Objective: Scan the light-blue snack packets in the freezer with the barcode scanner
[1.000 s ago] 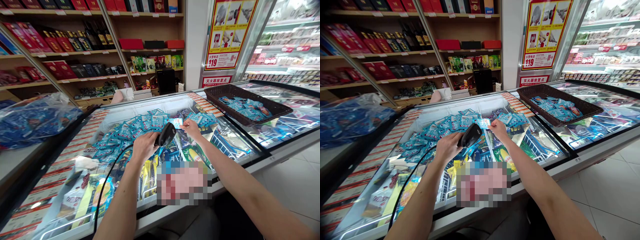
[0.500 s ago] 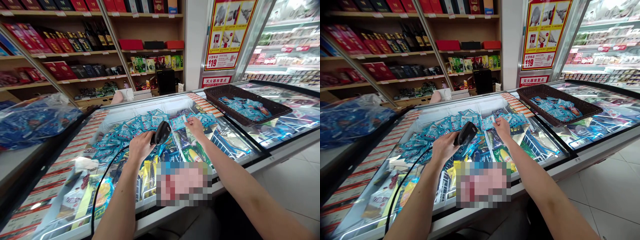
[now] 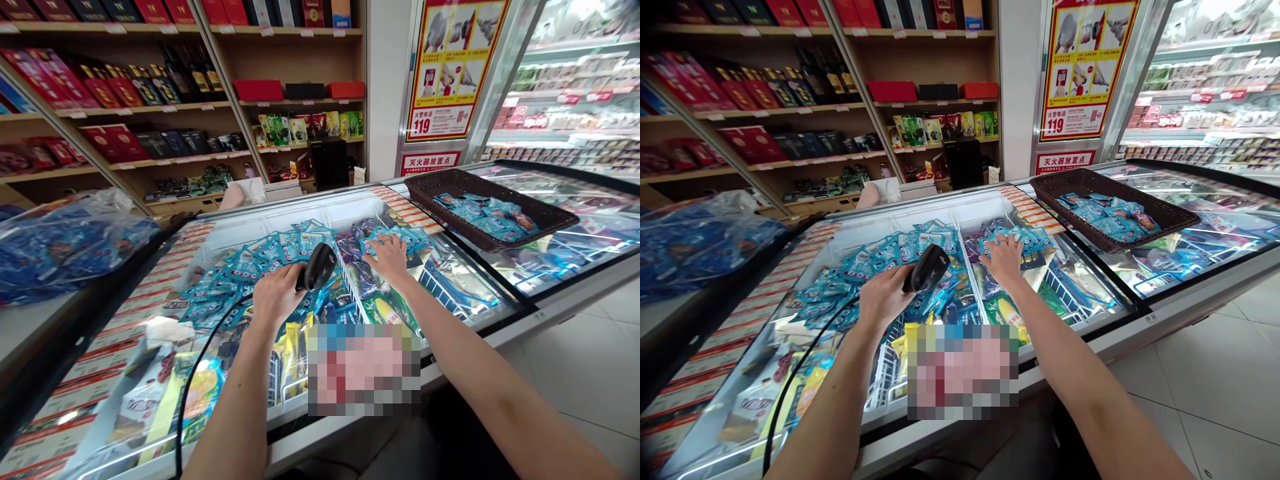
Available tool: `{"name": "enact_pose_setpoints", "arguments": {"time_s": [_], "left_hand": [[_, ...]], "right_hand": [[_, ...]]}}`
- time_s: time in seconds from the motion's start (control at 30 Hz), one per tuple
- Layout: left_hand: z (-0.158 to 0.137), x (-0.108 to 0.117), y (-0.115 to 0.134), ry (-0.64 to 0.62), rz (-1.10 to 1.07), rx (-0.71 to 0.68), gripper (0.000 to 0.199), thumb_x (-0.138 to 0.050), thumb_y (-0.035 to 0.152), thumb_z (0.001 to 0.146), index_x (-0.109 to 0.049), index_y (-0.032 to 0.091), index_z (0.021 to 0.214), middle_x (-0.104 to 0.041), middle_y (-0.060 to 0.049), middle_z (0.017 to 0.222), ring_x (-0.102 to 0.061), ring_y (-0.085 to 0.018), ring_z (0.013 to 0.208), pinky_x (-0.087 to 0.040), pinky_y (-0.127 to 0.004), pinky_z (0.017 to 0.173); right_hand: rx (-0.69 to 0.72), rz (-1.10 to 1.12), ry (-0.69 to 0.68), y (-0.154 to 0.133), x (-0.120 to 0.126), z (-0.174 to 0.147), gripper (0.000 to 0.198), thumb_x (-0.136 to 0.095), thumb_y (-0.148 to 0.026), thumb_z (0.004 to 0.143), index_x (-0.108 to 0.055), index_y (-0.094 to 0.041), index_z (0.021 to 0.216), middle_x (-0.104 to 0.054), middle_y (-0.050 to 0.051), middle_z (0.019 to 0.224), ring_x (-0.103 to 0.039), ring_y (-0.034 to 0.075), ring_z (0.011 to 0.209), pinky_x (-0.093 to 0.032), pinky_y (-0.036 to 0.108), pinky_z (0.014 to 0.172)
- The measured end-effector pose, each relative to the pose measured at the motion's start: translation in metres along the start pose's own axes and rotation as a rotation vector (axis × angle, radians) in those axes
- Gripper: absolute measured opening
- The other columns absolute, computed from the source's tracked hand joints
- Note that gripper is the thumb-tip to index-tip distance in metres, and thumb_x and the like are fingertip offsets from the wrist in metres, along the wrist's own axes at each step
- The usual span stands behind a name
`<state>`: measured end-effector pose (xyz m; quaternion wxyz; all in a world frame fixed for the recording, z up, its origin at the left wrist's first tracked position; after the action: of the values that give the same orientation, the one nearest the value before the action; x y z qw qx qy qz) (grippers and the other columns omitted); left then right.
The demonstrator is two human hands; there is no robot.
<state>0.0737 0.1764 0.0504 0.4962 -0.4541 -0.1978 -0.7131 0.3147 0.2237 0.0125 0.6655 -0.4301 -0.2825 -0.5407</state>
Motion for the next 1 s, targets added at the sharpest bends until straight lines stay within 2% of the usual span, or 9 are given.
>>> {"name": "enact_pose_setpoints", "arguments": {"time_s": [0.1,0.33,0.5,0.67,0.8,1.0], "left_hand": [[0.0,0.001,-0.001,0.001,0.01,0.007,0.03,-0.049,0.029,0.079,-0.057,0.024,0.107,-0.067,-0.005,0.096,-0.062,-0.023,0.086,-0.04,-0.03,0.063],[0.001,0.002,-0.011,-0.009,0.034,0.069,0.029,-0.049,0.031,0.079,-0.057,0.024,0.106,-0.067,-0.005,0.094,-0.061,-0.022,0.088,-0.04,-0.028,0.063],[0.006,0.007,-0.022,-0.031,0.05,0.144,0.031,-0.049,0.035,0.08,-0.056,0.026,0.108,-0.067,-0.003,0.096,-0.062,-0.023,0.086,-0.037,-0.028,0.058],[0.004,0.013,-0.029,-0.02,0.07,0.127,0.03,-0.05,0.034,0.08,-0.056,0.025,0.108,-0.067,-0.004,0.097,-0.061,-0.023,0.09,-0.038,-0.029,0.061],[-0.007,0.013,-0.044,0.036,0.088,0.154,0.03,-0.05,0.032,0.08,-0.056,0.023,0.108,-0.067,-0.004,0.098,-0.061,-0.022,0.091,-0.039,-0.029,0.063],[-0.019,0.008,-0.058,0.039,0.069,0.129,0.03,-0.054,0.032,0.078,-0.055,0.023,0.107,-0.066,-0.004,0.094,-0.059,-0.023,0.093,-0.04,-0.03,0.067]], "right_hand": [[-0.003,-0.018,-0.032,0.002,-0.005,0.0,0.032,-0.055,-0.045,0.081,-0.065,-0.026,0.104,-0.055,0.009,0.12,-0.041,0.033,0.111,-0.027,0.051,0.092],[-0.055,-0.094,0.025,0.013,0.001,0.002,0.027,-0.054,-0.038,0.083,-0.067,-0.022,0.1,-0.056,0.011,0.121,-0.043,0.031,0.113,-0.023,0.053,0.097],[0.069,-0.051,0.066,-0.01,0.003,0.0,0.029,-0.049,-0.036,0.086,-0.064,-0.022,0.106,-0.055,0.009,0.125,-0.039,0.028,0.12,-0.014,0.052,0.105],[0.244,0.106,0.029,-0.041,-0.002,-0.006,0.033,-0.042,-0.036,0.09,-0.059,-0.024,0.116,-0.057,0.006,0.121,-0.045,0.023,0.114,-0.024,0.042,0.102],[0.268,0.171,-0.042,-0.047,-0.016,-0.007,0.035,-0.04,-0.035,0.091,-0.057,-0.023,0.12,-0.059,0.006,0.118,-0.048,0.022,0.11,-0.033,0.036,0.095],[0.266,0.265,-0.074,-0.057,-0.025,-0.004,0.035,-0.04,-0.036,0.092,-0.058,-0.021,0.118,-0.063,0.007,0.111,-0.052,0.021,0.107,-0.035,0.034,0.093]]}}
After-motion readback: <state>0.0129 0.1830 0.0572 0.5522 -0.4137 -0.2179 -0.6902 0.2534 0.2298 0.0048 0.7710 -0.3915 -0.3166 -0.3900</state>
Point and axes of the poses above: each hand's wrist, its own z-axis towards the middle knuckle, its own x-axis out of the back of the hand, y = z × x, the point moved 10 cm from there along z, towards the middle knuckle
